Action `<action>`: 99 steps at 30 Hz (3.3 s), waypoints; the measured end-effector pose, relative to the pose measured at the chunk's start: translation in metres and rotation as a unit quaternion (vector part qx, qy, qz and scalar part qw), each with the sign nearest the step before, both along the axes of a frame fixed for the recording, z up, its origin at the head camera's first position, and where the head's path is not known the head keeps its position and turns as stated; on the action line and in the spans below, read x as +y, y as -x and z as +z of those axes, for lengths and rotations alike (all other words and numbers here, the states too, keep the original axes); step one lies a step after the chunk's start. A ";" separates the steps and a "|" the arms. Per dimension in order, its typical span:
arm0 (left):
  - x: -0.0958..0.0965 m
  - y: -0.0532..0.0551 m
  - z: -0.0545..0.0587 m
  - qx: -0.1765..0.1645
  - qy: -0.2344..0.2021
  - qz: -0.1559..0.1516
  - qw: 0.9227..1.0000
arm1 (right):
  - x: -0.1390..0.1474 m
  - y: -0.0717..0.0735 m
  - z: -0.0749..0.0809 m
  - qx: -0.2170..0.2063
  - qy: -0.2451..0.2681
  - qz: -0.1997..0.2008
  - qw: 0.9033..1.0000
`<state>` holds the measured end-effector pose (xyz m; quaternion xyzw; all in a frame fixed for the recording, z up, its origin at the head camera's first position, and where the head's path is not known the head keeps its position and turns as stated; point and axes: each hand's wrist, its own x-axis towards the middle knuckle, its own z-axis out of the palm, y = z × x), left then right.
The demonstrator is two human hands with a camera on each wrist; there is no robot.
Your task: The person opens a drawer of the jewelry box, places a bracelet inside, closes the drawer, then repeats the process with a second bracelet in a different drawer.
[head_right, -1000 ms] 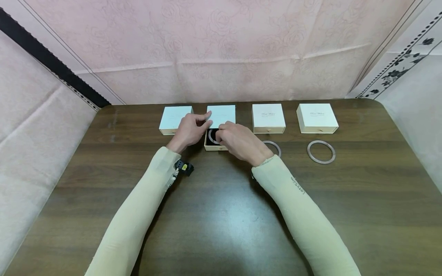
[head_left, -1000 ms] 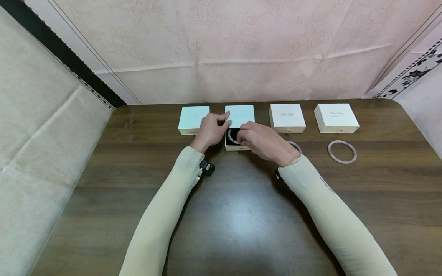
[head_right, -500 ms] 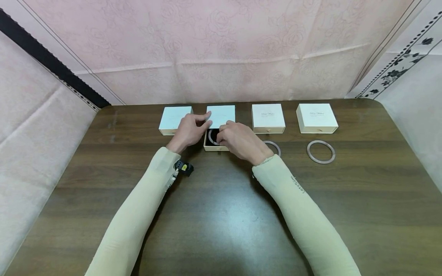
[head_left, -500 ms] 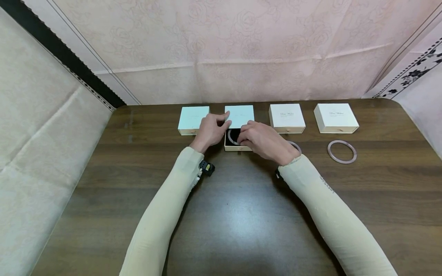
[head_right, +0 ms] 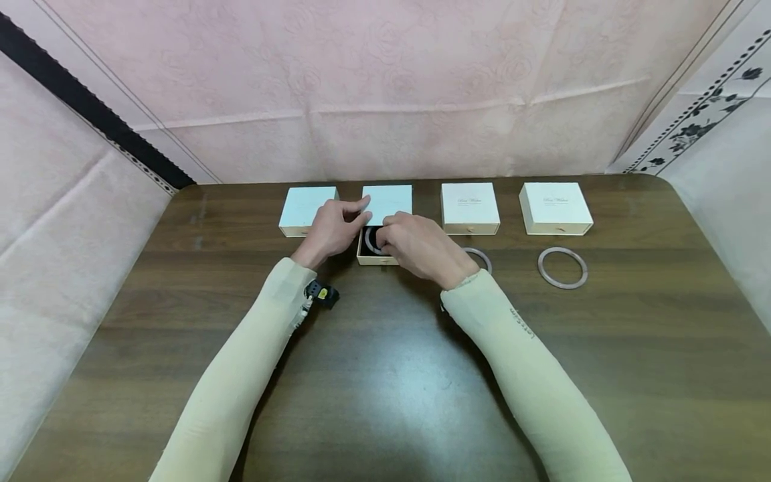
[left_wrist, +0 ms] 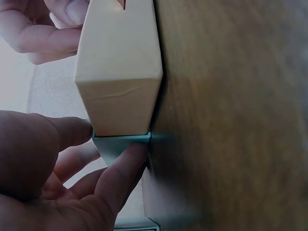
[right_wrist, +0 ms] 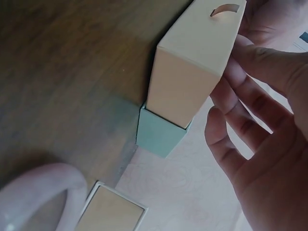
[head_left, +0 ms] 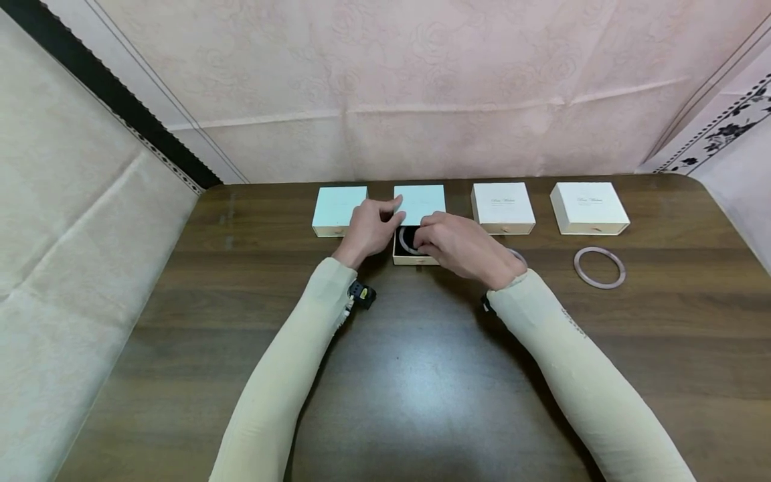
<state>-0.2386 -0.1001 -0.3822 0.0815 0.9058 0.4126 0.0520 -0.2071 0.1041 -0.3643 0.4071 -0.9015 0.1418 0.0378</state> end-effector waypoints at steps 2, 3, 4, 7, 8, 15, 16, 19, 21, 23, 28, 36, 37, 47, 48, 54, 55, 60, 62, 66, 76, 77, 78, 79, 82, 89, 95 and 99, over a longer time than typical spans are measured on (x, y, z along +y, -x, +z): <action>-0.001 -0.001 0.000 -0.001 0.000 0.003 1.000 | -0.002 -0.001 0.002 -0.006 -0.006 -0.002 1.000; -0.001 -0.001 0.000 -0.002 -0.001 0.004 1.000 | -0.003 -0.001 0.002 -0.009 -0.009 -0.004 1.000; -0.001 -0.002 -0.001 -0.003 -0.002 0.004 1.000 | -0.004 -0.002 0.003 -0.012 -0.010 -0.007 1.000; -0.001 -0.002 -0.001 -0.009 -0.002 0.003 1.000 | -0.006 -0.004 0.005 -0.021 -0.007 -0.010 1.000; -0.001 -0.003 -0.001 -0.010 -0.002 0.003 1.000 | -0.007 -0.005 0.006 -0.024 -0.006 -0.012 1.000; 0.001 0.000 0.001 -0.002 -0.006 0.003 1.000 | -0.009 -0.012 0.011 -0.043 -0.013 -0.016 0.999; 0.001 0.000 0.001 -0.001 -0.005 0.003 1.000 | -0.009 -0.013 0.012 -0.045 -0.014 -0.016 0.999; 0.001 0.000 0.001 -0.001 -0.003 0.004 1.000 | -0.009 -0.014 0.013 -0.048 -0.024 -0.015 0.998; 0.001 0.000 0.001 -0.002 -0.003 0.003 1.000 | -0.009 -0.014 0.013 -0.046 -0.034 -0.014 0.998; 0.001 0.000 0.001 -0.001 -0.004 0.003 1.000 | -0.009 -0.013 0.012 -0.040 -0.043 -0.013 0.998; 0.001 0.000 0.001 -0.003 -0.005 0.002 1.000 | -0.008 -0.013 0.010 -0.013 -0.049 -0.011 0.999; 0.000 0.000 -0.001 -0.001 -0.009 0.002 1.000 | -0.005 -0.014 0.012 0.014 -0.057 -0.010 0.998; 0.000 0.000 -0.001 -0.001 -0.008 0.003 1.000 | -0.005 -0.014 0.012 0.015 -0.059 -0.010 0.998; 0.002 -0.001 0.000 -0.012 -0.012 0.006 1.000 | -0.006 -0.015 0.011 0.012 -0.069 -0.011 0.998; 0.002 -0.002 0.000 -0.013 -0.013 0.004 1.000 | -0.006 -0.016 0.011 0.017 -0.067 -0.011 0.998; 0.002 -0.002 -0.001 -0.014 -0.004 0.008 1.000 | -0.009 -0.018 0.007 0.034 -0.053 -0.002 0.998; 0.002 -0.002 -0.001 -0.013 -0.004 0.008 1.000 | -0.009 -0.018 0.007 0.037 -0.052 0.000 0.998; 0.002 0.000 0.001 -0.011 -0.013 -0.001 1.000 | -0.009 -0.018 0.006 0.058 -0.053 -0.004 0.997; 0.002 0.001 0.002 -0.012 -0.011 -0.001 1.000 | -0.008 -0.018 0.006 0.061 -0.056 -0.005 0.997; 0.001 0.001 0.002 -0.011 -0.009 0.009 1.000 | -0.010 -0.018 0.006 0.064 -0.057 -0.004 0.996; 0.002 0.000 0.001 -0.012 -0.004 0.007 1.000 | -0.008 -0.016 0.006 0.048 -0.061 -0.003 0.997; 0.002 0.000 0.001 -0.011 -0.004 0.008 1.000 | -0.008 -0.015 0.006 0.044 -0.061 -0.003 0.997; 0.001 0.000 0.001 -0.011 -0.004 0.010 1.000 | -0.008 -0.015 0.007 0.039 -0.061 -0.004 0.997; 0.001 0.000 0.000 -0.011 -0.005 0.010 1.000 | -0.009 -0.014 0.007 0.035 -0.063 -0.004 0.997; 0.000 0.000 0.000 -0.014 -0.007 0.011 1.000 | -0.010 -0.013 0.008 0.014 -0.065 -0.006 0.998; 0.000 0.000 -0.001 -0.010 -0.004 0.009 1.000 | -0.013 -0.010 0.013 -0.014 -0.072 -0.006 0.997; -0.001 0.001 0.000 -0.002 -0.004 0.007 1.000 | -0.012 -0.009 0.014 -0.018 -0.072 -0.007 0.997; -0.002 0.001 0.001 -0.002 -0.004 0.007 1.000 | -0.013 -0.008 0.014 -0.019 -0.068 -0.007 0.997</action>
